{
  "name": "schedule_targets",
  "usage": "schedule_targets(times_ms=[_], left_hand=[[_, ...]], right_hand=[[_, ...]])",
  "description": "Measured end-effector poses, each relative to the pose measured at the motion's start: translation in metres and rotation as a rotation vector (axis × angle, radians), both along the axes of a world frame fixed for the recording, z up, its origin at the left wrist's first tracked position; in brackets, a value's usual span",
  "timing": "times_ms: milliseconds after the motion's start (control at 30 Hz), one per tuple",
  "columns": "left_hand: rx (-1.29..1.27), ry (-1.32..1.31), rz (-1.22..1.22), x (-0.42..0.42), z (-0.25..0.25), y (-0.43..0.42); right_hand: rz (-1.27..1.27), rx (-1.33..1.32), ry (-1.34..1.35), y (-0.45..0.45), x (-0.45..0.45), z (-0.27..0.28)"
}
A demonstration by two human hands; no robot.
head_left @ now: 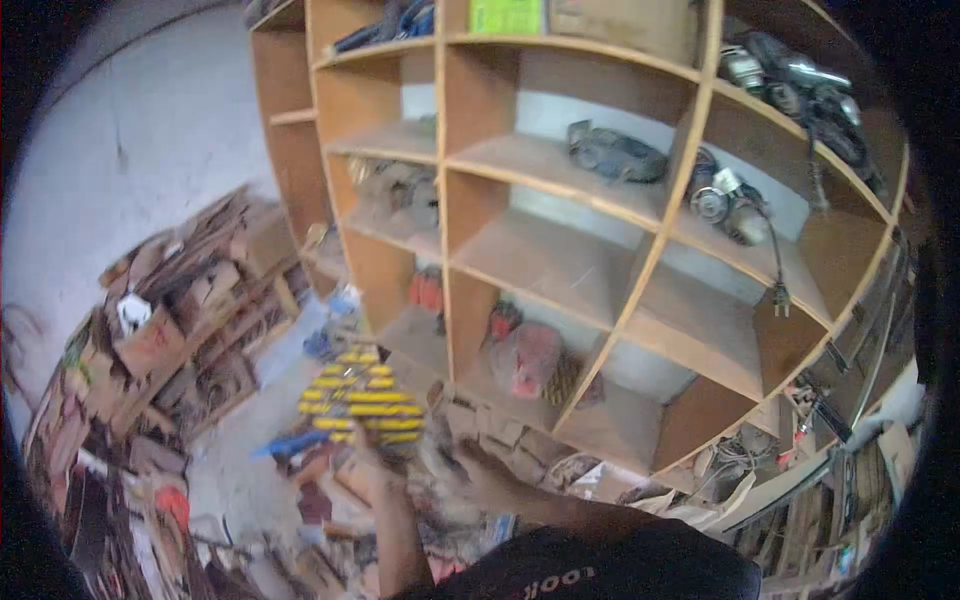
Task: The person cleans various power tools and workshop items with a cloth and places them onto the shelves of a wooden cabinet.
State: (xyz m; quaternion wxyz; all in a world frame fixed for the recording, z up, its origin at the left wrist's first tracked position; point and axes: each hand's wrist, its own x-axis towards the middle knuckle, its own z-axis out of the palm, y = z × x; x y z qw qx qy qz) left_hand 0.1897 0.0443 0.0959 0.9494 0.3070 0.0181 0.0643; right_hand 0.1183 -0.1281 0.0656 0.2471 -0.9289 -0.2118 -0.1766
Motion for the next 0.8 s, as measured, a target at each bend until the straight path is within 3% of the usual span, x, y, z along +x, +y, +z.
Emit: schedule_targets(times_ms=[33,133,233,333,367,433,500,633,700,733,767,800], left_hand=[[0.067,-0.059,-0.053,0.002,0.002,0.017],[0.131,-0.128,0.092,0.015,0.009,0.026],[0.172,-0.070,0.083,0.019,0.004,0.032],[0.141,0.179,0.077,0.022,-0.037,0.025],[0.304,0.104,0.055,0.009,-0.039,0.020],[0.268,0.173,0.089,0.013,-0.104,0.004],[0.260,0.315,0.081,0.003,-0.137,-0.003],[0.141,0.325,-0.025,-0.025,-0.199,-0.018],[0.134,0.361,-0.194,-0.028,-0.222,-0.023],[0.126,0.381,-0.199,-0.027,-0.241,-0.025],[0.239,0.356,-0.213,-0.023,-0.258,-0.027],[0.353,0.327,-0.230,-0.018,-0.272,-0.030]], right_hand=[[0.056,-0.016,0.165,-0.021,-0.005,-0.024],[0.095,-0.031,0.547,-0.090,-0.021,-0.088],[-0.121,0.258,0.722,-0.134,-0.032,-0.111],[-0.291,0.627,0.495,-0.169,-0.054,-0.145],[-0.285,0.808,0.458,-0.179,-0.065,-0.161],[-0.312,1.028,0.713,-0.190,-0.075,-0.141],[-0.337,0.484,0.500,-0.193,-0.079,-0.121],[-0.487,0.535,0.597,-0.207,-0.086,-0.080],[-0.611,0.215,0.337,-0.240,-0.085,-0.079],[-0.617,0.204,0.356,-0.243,-0.081,-0.069],[-0.567,0.552,0.555,-0.252,-0.074,-0.057],[-0.582,0.546,0.569,-0.256,-0.077,-0.058]])
